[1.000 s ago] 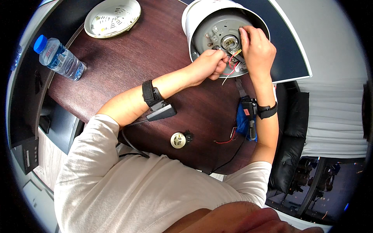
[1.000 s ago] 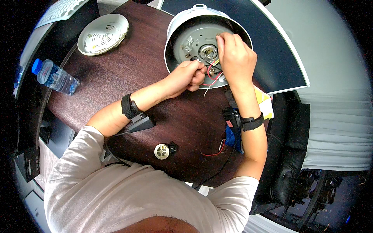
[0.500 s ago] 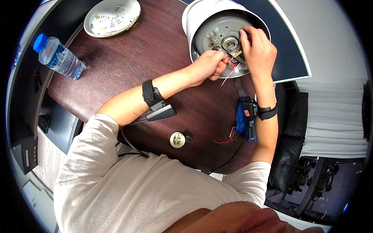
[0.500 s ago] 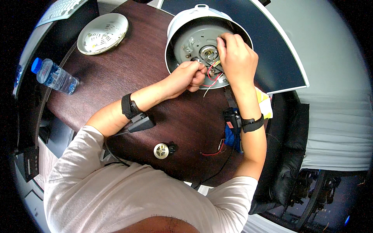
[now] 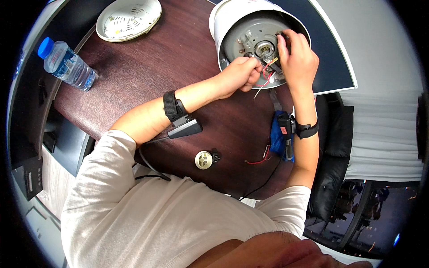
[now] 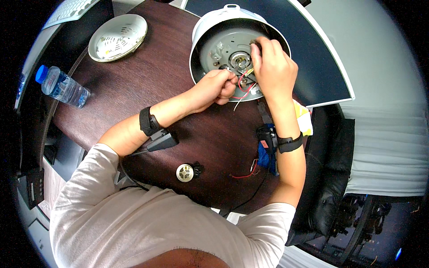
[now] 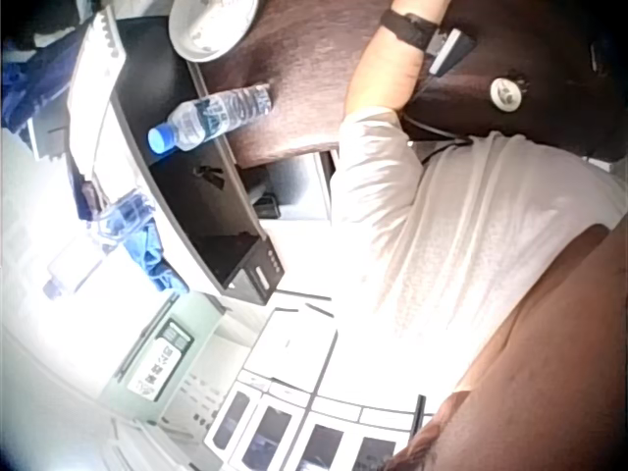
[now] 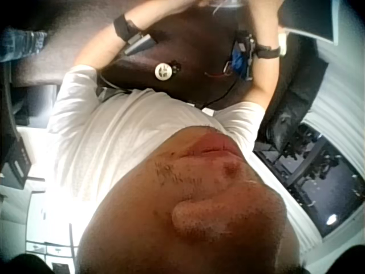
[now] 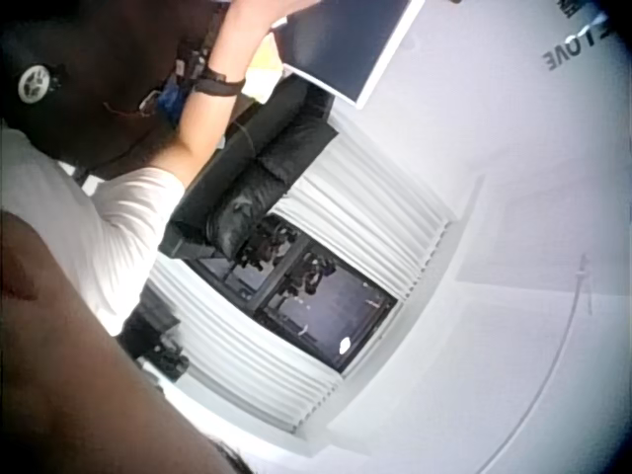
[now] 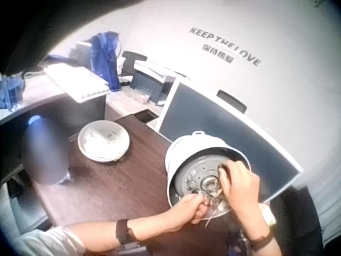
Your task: The person works on the internal wiring of a white cylindrical device, likely a lamp, using a multimeter to test connections. They repeatedly probe and adjust wires inside the housing while seated at a table.
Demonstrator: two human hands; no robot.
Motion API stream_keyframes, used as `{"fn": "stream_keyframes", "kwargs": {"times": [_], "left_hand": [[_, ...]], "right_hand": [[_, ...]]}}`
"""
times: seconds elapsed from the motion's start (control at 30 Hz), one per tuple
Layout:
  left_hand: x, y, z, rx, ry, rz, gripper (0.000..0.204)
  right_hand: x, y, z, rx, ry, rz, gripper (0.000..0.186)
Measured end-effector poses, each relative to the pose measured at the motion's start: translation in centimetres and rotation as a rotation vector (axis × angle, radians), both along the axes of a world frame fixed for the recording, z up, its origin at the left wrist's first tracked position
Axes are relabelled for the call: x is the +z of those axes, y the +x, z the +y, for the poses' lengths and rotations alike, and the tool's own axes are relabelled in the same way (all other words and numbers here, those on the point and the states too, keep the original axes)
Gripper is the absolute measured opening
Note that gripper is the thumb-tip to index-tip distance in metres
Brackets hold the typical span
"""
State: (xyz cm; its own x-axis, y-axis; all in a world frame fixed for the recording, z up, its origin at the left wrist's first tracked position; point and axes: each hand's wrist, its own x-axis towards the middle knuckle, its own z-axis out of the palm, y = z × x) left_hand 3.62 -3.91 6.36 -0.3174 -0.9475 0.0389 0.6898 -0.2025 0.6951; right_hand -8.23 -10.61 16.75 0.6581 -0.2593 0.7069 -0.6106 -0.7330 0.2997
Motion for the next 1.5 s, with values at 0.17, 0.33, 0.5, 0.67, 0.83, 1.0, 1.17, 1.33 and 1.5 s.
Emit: {"fn": "stream_keyframes", "kwargs": {"times": [0.17,0.33,0.5,0.67,0.83,1.0,1.17,1.33,1.5], "left_hand": [[0.0,0.0,0.0,0.003,0.000,0.001,0.019],[0.2,0.2,0.0,0.002,0.012,0.000,0.019],[0.0,0.0,0.0,-0.006,0.000,0.020,0.019],[-0.1,0.1,0.0,-0.006,-0.009,0.010,0.020],[0.0,0.0,0.1,-0.004,0.006,0.010,0.019],[-0.1,-0.1,0.1,0.006,-0.001,-0.008,0.019],[0.0,0.0,0.1,0.005,-0.001,-0.015,0.020],[0.0,0.0,0.2,0.005,-0.009,-0.012,0.020],[-0.1,-0.1,0.2,-0.005,-0.028,-0.031,0.020]], "right_hand": [[-0.3,0.4,-0.2,-0.019,-0.021,0.019,0.012],[-0.1,0.8,0.2,-0.052,-0.027,0.012,0.012],[-0.4,0.4,-0.3,-0.013,-0.026,0.012,0.013],[-0.4,0.5,-0.3,-0.059,-0.047,0.041,0.014],[0.0,0.6,0.4,-0.055,-0.013,-0.005,0.013],[-0.6,0.2,-0.1,-0.020,-0.028,-0.007,0.013],[-0.7,0.7,-0.1,-0.084,-0.104,0.003,0.012],[-0.5,0.6,0.1,-0.037,-0.081,-0.042,0.011],[-1.0,0.0,-0.3,-0.012,-0.070,-0.032,0.012]]}}
